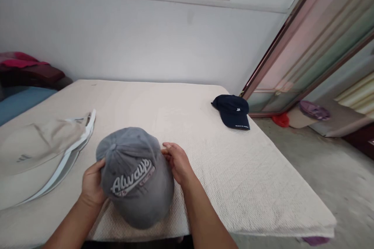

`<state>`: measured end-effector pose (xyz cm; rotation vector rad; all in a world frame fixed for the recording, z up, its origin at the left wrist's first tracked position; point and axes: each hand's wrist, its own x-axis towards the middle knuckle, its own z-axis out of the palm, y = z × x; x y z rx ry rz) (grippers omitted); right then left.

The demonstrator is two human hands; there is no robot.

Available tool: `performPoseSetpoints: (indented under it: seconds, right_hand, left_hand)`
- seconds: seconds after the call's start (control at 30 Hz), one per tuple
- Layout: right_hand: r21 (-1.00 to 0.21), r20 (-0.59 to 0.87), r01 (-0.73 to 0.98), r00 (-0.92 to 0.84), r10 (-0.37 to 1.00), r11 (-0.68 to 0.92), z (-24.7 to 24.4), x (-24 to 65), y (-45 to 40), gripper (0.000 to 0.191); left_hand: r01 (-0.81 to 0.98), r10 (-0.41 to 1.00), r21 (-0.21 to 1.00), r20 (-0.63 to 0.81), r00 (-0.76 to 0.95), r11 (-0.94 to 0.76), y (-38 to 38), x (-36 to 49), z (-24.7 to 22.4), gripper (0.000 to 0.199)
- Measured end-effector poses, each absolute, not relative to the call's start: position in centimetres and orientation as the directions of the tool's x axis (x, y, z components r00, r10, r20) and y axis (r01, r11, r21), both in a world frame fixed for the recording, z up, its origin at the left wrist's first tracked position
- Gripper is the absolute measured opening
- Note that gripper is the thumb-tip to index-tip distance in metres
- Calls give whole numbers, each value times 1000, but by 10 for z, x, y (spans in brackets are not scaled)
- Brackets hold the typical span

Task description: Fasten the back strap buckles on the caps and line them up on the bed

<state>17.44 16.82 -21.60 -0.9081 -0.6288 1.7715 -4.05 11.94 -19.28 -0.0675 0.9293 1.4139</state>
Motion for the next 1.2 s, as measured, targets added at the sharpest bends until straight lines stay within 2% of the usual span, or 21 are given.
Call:
performPoseSetpoints:
  seconds: [0.1,0.17,0.27,0.37,0.57,0.87,1.03,1.2]
  right_hand:
    - [-782,-319,-430,-344,883,-450,-217,178,164,25]
    - [-754,-319,-402,-466,825,-519,-218,181,161,26]
    - [-686,-301,-425,-573,762,-590,-218,183,158,26]
    - [-633,-300,-466,-588,751,-618,-220,182,159,28]
    - [-614,-244,-612,-452,858,-498,-220,189,169,24]
    - [-673,-192,-651,-306,933,-352,-224,220,178,29]
    - [-679,-201,-669,-229,952,-304,-225,226,180,28]
    - [-690,-112,-709,-93,989,-145,-211,230,200,24]
  left_hand:
    - [-867,794,489,-563,-230,96,126,-53,-189,39]
    - [-859,806,509,-527,-268,47,129,-60,-188,41]
    - [-837,821,547,-488,-296,24,131,-66,-189,42]
    - [-842,826,537,-499,-261,58,131,-64,-189,40]
    - [-862,863,483,-490,-123,152,136,-49,-200,27]
    - [-737,877,590,-481,7,330,136,-27,-218,19]
    - [-681,853,618,-522,16,392,134,-24,-221,18]
    - [-635,839,644,-543,13,427,133,-25,-221,18]
